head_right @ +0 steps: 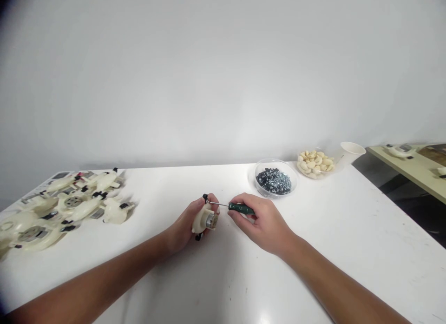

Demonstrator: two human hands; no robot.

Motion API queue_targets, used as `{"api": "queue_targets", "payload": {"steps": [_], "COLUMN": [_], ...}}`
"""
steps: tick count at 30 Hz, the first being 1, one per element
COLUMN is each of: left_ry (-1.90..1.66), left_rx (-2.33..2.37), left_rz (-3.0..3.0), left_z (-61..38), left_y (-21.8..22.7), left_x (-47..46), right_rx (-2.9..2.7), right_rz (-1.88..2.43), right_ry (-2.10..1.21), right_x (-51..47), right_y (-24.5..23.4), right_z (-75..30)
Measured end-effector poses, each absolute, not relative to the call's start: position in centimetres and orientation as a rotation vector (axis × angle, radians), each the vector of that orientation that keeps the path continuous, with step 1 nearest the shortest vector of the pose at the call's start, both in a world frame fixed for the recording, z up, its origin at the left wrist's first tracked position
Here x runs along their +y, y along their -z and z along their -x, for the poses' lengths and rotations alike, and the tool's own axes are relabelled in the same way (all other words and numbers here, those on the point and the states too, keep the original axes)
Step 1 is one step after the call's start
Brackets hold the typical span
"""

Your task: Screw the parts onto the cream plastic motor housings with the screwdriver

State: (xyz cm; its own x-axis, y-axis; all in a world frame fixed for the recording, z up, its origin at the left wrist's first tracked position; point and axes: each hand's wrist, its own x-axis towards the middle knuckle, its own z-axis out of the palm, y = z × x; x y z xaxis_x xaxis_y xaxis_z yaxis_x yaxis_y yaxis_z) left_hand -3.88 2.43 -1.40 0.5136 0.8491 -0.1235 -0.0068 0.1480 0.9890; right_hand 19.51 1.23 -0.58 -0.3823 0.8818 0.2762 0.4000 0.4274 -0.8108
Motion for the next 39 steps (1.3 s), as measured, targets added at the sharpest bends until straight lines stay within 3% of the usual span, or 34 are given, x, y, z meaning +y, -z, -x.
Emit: {"api": "queue_targets", "payload": {"steps": [39], "left_ry": [-0.730], "left_rx": [0.858], "left_rz": [-1.074], "left_z": [3.6], "left_y": [3.0], "left_x": [3.4], "right_rx": [-1.905], "right_rz": [1.075], "right_ry": [-0.859], "right_x": [1.0], "right_y": [1.0], "right_z": [-19.6]}}
